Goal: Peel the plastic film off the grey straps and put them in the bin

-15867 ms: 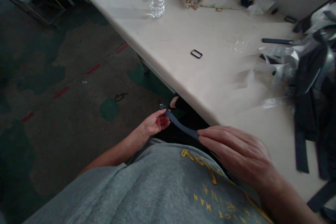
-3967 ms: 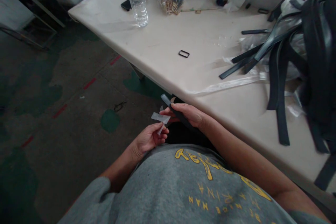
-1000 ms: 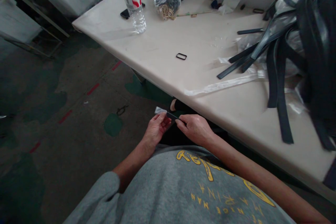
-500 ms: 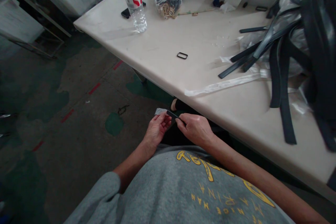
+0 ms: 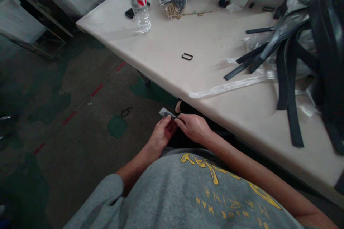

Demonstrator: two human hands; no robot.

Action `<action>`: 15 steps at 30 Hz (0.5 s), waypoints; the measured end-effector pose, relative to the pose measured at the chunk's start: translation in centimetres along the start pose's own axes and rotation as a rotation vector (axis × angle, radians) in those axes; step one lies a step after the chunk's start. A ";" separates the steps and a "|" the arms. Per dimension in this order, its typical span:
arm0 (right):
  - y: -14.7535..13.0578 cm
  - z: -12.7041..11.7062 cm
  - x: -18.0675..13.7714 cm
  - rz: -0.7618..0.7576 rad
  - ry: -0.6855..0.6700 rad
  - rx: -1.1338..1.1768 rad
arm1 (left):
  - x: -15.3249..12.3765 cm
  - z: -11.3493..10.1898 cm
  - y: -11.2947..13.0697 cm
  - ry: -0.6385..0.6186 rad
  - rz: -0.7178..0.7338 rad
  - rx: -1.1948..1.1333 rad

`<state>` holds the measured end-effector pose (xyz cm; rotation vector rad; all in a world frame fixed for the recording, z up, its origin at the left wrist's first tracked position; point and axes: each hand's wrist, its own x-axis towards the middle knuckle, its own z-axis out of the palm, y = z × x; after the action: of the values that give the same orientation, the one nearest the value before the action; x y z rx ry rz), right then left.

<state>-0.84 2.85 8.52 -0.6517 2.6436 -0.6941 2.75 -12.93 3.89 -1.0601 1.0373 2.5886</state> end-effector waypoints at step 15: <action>0.5 -3.5 -0.4 -0.069 0.091 0.127 | 0.0 1.3 1.2 0.057 0.033 -0.133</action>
<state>-2.13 4.75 11.29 -0.6926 2.6423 -0.9234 1.60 -12.96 5.23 -1.1625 0.9123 2.7012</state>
